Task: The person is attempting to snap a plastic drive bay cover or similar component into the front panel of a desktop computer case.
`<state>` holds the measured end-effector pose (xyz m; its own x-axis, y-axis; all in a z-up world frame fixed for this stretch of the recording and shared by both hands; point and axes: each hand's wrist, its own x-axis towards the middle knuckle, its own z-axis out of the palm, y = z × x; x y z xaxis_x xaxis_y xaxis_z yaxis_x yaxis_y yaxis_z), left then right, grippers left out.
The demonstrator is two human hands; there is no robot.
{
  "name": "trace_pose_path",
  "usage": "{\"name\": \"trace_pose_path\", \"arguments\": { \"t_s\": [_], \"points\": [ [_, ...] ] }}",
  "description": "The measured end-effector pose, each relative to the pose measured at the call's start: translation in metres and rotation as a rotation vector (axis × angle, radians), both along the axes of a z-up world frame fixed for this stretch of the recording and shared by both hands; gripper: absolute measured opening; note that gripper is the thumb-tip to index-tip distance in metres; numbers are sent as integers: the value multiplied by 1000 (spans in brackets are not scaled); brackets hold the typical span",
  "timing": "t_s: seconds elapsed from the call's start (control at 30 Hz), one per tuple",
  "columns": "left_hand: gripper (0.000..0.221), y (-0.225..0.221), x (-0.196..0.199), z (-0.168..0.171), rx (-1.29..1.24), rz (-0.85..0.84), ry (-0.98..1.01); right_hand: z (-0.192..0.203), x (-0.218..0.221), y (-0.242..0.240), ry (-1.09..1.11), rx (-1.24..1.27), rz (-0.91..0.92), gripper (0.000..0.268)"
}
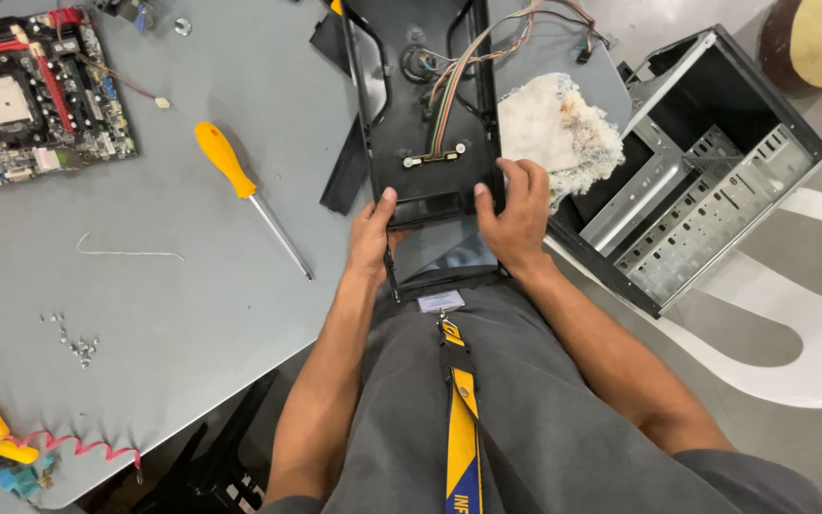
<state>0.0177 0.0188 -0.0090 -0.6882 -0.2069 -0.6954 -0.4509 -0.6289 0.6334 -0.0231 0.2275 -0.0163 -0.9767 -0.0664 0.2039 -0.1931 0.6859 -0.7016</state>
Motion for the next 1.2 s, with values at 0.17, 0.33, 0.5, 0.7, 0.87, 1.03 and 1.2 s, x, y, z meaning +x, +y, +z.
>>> {"name": "trace_pose_path", "arguments": {
  "t_s": [0.17, 0.33, 0.5, 0.7, 0.87, 1.03, 1.2],
  "points": [
    [50, -9, 0, 0, 21, -69, 1, 11, -5, -14, 304, 210, 465, 57],
    [47, -3, 5, -28, -39, -78, 4, 21, 0, -46, 152, 318, 604, 51],
    [52, -6, -1, -6, -128, -127, 36, 9, -7, -60, 188, 127, 631, 38],
    [54, -21, -18, 60, -129, -164, 15, 51, -23, -49, 70, -434, 492, 35],
    [36, -11, -22, 122, -364, -403, 178, 126, -25, -38, -71, -950, 287, 50],
    [34, -12, -21, 109, -362, -513, 409, 107, -41, 27, -181, -1006, 78, 26],
    [51, -4, -25, 143, -459, -584, 563, 99, -21, 52, -406, -1134, -122, 43]
  ]
}}
